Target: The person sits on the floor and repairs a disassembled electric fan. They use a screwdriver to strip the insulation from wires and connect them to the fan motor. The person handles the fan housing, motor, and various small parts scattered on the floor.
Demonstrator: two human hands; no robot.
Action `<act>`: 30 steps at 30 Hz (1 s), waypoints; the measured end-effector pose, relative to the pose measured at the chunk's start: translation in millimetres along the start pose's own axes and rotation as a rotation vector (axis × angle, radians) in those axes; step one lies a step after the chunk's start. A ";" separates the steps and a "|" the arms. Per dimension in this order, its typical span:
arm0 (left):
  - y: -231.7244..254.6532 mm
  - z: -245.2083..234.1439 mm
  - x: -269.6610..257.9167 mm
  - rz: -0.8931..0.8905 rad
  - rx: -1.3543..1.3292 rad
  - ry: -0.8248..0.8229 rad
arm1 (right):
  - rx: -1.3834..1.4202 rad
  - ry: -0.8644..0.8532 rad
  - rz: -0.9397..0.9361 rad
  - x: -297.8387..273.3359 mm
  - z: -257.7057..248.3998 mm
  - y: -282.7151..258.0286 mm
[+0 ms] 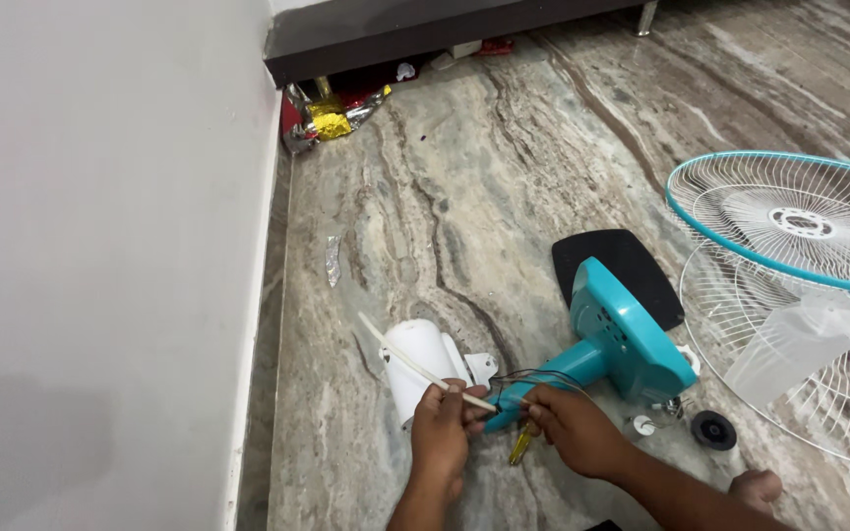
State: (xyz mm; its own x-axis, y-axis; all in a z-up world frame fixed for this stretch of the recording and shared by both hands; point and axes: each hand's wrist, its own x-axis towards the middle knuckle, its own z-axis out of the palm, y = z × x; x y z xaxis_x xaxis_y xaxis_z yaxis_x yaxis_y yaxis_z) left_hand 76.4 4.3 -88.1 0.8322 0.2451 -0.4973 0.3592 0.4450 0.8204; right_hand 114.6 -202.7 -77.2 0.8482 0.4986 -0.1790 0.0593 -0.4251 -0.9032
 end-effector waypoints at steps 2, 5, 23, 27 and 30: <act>-8.5 -3.0 5.8 0.079 0.004 0.016 | 0.190 -0.008 0.071 2.7 3.5 3.3; -14.5 -6.5 7.1 0.068 -0.027 -0.049 | 0.400 -0.023 0.197 4.2 2.4 4.1; 10.4 12.6 -26.0 0.010 0.128 -0.355 | 0.411 -0.285 0.159 -2.7 0.7 -19.6; 4.2 11.7 -15.8 -0.004 -0.035 -0.151 | 0.084 -0.247 0.150 -3.8 -6.5 -19.3; 9.0 2.7 -6.4 0.070 -0.195 -0.037 | -0.203 -0.195 0.040 -4.0 -15.2 -18.1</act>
State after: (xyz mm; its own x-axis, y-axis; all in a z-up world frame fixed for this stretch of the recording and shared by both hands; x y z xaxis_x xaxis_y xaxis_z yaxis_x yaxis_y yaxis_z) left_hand 75.5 4.4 -76.8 0.8687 0.2512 -0.4270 0.2140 0.5871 0.7807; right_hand 118.2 -208.5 -54.1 0.7356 0.6060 -0.3027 0.1486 -0.5804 -0.8007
